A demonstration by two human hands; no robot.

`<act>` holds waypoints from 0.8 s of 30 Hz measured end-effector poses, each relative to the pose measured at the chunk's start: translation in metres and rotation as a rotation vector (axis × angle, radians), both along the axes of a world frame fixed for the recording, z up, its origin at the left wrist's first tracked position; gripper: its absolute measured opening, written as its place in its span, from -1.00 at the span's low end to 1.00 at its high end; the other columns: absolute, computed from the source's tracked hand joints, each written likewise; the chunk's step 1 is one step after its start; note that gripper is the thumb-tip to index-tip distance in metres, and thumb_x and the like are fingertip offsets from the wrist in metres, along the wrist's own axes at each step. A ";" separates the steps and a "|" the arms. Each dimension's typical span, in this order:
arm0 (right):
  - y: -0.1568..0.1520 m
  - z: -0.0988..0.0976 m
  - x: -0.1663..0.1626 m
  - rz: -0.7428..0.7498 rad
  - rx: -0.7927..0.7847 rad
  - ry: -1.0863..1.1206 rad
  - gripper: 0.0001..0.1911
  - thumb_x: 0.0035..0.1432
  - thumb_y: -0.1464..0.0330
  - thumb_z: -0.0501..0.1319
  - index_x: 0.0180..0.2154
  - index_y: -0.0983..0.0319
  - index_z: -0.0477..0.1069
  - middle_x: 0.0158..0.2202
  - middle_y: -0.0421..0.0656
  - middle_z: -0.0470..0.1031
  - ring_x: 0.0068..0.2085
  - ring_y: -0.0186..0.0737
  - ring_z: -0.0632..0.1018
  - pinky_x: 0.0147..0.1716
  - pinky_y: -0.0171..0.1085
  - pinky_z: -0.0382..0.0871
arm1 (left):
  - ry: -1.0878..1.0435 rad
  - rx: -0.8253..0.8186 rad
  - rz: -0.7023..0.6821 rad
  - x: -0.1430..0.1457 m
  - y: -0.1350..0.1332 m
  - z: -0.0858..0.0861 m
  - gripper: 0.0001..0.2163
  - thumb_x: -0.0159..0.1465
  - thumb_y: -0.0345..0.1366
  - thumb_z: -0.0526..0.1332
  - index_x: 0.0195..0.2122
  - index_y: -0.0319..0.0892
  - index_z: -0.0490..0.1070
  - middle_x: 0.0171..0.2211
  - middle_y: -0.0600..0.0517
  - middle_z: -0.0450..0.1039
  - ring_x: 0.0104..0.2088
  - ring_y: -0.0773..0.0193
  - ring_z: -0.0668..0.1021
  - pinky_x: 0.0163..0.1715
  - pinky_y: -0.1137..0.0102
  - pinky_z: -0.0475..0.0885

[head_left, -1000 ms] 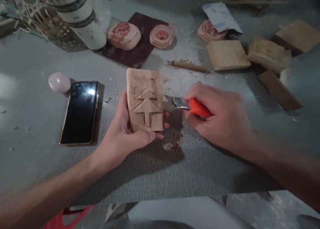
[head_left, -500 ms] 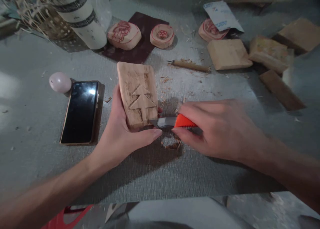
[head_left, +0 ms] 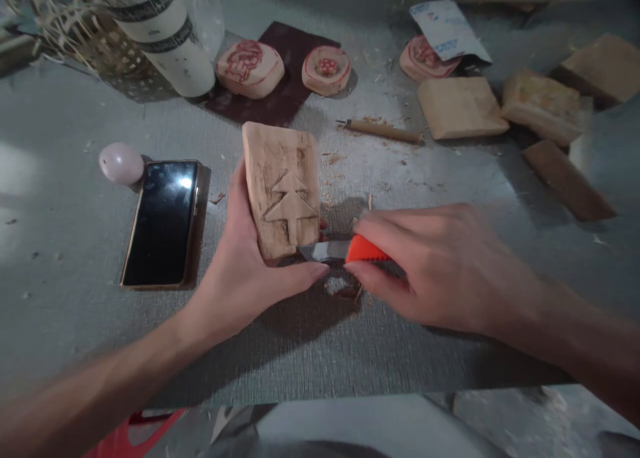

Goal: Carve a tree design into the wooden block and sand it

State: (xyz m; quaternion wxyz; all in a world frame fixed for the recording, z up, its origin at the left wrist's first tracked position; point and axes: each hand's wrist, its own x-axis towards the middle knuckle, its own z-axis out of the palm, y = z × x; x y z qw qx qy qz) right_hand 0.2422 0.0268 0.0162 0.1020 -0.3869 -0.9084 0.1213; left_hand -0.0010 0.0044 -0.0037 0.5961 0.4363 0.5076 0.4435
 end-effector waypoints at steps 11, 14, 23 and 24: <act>-0.003 0.002 0.000 0.018 0.078 -0.047 -0.67 0.54 0.21 0.14 -0.32 0.16 0.43 -0.45 -0.19 0.52 -0.48 -0.20 0.44 -0.46 -0.16 -0.01 | -0.002 0.074 -0.002 0.002 -0.001 0.001 0.10 0.11 -0.51 0.60 0.53 0.07 -0.06 0.40 -0.09 0.33 0.05 0.15 0.70 0.08 0.20 0.69; -0.005 0.002 0.000 0.016 0.111 -0.062 -0.69 0.53 0.22 0.14 -0.32 0.17 0.42 -0.46 -0.20 0.51 -0.49 -0.22 0.42 -0.47 -0.19 -0.01 | 0.046 0.087 0.026 0.003 -0.001 0.001 0.09 0.06 -0.53 0.61 0.50 0.06 0.01 0.45 -0.08 0.27 0.30 0.03 0.58 0.13 0.27 0.68; -0.015 -0.001 -0.005 -0.023 0.221 -0.057 -0.66 0.55 0.21 0.18 -0.32 0.19 0.45 -0.50 -0.20 0.50 -0.53 -0.22 0.45 -0.52 -0.21 -0.03 | 0.064 0.056 0.073 0.000 -0.004 0.003 0.09 -0.01 -0.54 0.63 0.46 0.09 0.09 0.35 -0.03 0.40 0.26 -0.01 0.62 0.16 0.23 0.64; -0.015 -0.001 -0.006 -0.028 0.219 -0.049 -0.66 0.55 0.19 0.19 -0.32 0.19 0.46 -0.49 -0.20 0.51 -0.53 -0.22 0.46 -0.52 -0.20 -0.02 | 0.035 0.028 0.058 0.000 -0.004 0.003 0.10 0.01 -0.54 0.63 0.47 0.12 0.07 0.32 -0.02 0.43 0.12 0.04 0.68 0.08 0.23 0.68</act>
